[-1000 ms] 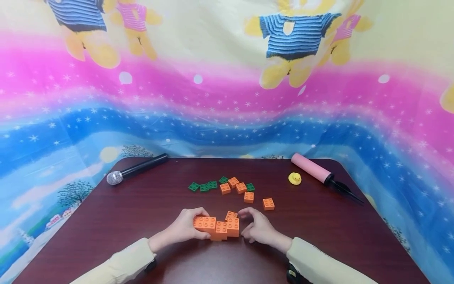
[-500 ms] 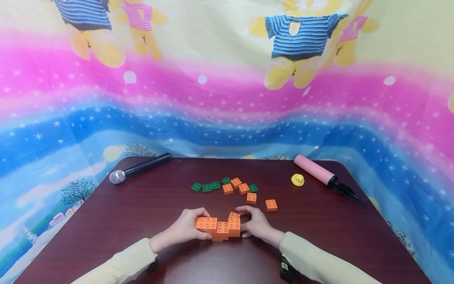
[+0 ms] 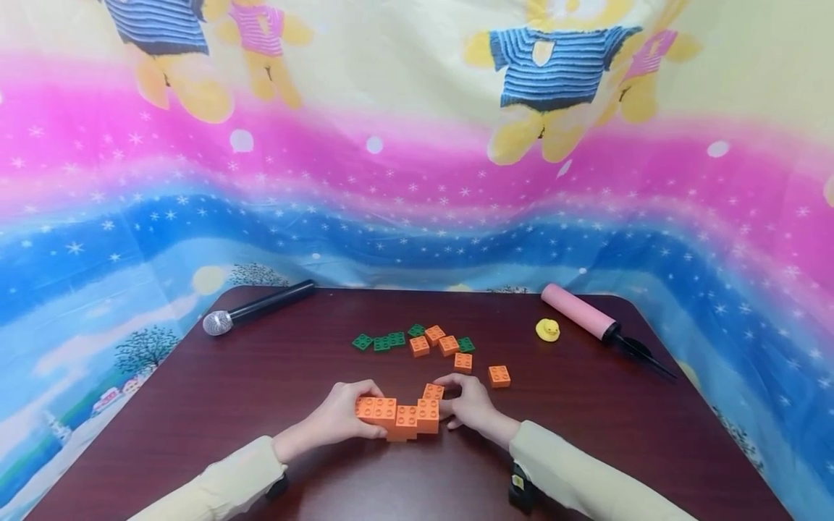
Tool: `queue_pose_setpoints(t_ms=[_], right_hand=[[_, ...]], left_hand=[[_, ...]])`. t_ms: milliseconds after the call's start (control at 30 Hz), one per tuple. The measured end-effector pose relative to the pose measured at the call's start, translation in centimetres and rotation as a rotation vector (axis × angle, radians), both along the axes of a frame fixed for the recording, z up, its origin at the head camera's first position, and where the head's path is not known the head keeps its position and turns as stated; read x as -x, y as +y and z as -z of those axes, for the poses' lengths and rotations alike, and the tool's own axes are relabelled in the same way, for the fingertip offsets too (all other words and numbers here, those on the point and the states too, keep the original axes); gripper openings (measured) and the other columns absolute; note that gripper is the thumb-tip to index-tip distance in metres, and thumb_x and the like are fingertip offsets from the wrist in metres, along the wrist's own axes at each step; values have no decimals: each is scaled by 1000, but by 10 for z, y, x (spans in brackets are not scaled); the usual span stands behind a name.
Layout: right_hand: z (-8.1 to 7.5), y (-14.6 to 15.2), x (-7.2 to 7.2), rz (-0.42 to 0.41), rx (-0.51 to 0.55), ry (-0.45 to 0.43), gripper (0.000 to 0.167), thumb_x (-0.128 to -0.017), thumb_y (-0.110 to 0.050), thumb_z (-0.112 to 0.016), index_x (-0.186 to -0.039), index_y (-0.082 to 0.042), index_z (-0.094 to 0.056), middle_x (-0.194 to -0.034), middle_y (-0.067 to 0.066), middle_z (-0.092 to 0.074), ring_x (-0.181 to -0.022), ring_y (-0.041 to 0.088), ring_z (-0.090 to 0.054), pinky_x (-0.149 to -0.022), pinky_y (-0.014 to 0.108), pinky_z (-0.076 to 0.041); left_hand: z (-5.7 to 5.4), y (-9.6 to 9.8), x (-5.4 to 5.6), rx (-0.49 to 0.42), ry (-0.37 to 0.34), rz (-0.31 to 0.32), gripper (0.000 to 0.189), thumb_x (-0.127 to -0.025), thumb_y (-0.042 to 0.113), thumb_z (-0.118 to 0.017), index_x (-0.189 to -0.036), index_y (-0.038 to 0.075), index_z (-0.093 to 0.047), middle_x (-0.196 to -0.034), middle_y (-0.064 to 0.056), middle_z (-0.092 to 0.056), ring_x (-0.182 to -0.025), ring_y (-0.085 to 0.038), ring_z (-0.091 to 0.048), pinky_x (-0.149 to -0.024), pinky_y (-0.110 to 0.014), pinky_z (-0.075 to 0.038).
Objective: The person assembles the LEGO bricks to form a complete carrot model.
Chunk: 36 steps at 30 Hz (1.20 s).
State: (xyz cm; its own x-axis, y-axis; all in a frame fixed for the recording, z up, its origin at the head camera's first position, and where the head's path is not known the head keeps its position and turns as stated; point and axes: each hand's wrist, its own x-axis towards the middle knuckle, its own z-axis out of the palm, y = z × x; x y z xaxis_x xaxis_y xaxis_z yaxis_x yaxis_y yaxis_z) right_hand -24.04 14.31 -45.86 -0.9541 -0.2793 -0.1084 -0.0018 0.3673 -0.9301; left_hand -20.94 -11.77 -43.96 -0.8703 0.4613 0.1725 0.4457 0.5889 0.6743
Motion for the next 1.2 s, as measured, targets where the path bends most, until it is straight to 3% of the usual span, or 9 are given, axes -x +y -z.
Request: queue_pose_setpoints(t_ms=[200, 433, 667, 833, 1000, 1200], right_hand=[[-7, 7, 3, 70, -6, 11, 44, -81, -11, -74, -122, -2, -60, -107, 14, -64, -68, 18, -67, -50, 32, -52], [-22, 7, 1, 130, 27, 25, 46, -80, -23, -78, -121, -8, -63, -111, 8, -65, -75, 20, -56, -59, 32, -49], [-35, -3, -7, -1, 94, 97, 44, -81, -21, -76, -120, -5, -63, -117, 13, -64, -98, 22, -61, -76, 31, -53], [-36, -10, -13, -122, 114, 168, 41, -82, -18, -75, -118, -3, -63, -116, 17, -64, -100, 26, -60, -79, 26, -53], [-32, -15, -15, -173, 95, 201, 38, -81, -20, -76, -115, -6, -65, -116, 14, -65, -105, 29, -57, -83, 29, -51], [-30, -17, -19, -195, 96, 204, 37, -82, -20, -75, -114, -5, -65, -112, 13, -66, -97, 17, -61, -80, 27, -52]], left_hand=[[0, -1, 0, -1, -2, -7, 38, -67, 30, -86, -94, 18, -62, -88, 5, -66, -76, -6, -53, -66, -21, -45], [-1, -2, 1, 4, -7, -11, 38, -67, 30, -86, -94, 18, -62, -89, 5, -66, -76, -7, -52, -66, -22, -45], [0, -2, 2, 3, -22, -6, 37, -68, 31, -85, -94, 18, -61, -90, 5, -66, -77, -7, -53, -67, -22, -45], [1, -2, 2, -2, -30, 1, 37, -69, 31, -84, -95, 18, -61, -90, 5, -66, -77, -7, -54, -68, -23, -46], [1, -2, 1, -17, -32, 12, 37, -70, 30, -84, -95, 17, -61, -90, 4, -66, -76, -6, -55, -67, -22, -46], [1, -1, 0, -21, -20, 12, 38, -69, 30, -85, -95, 17, -61, -89, 4, -66, -75, -5, -54, -67, -21, -46]])
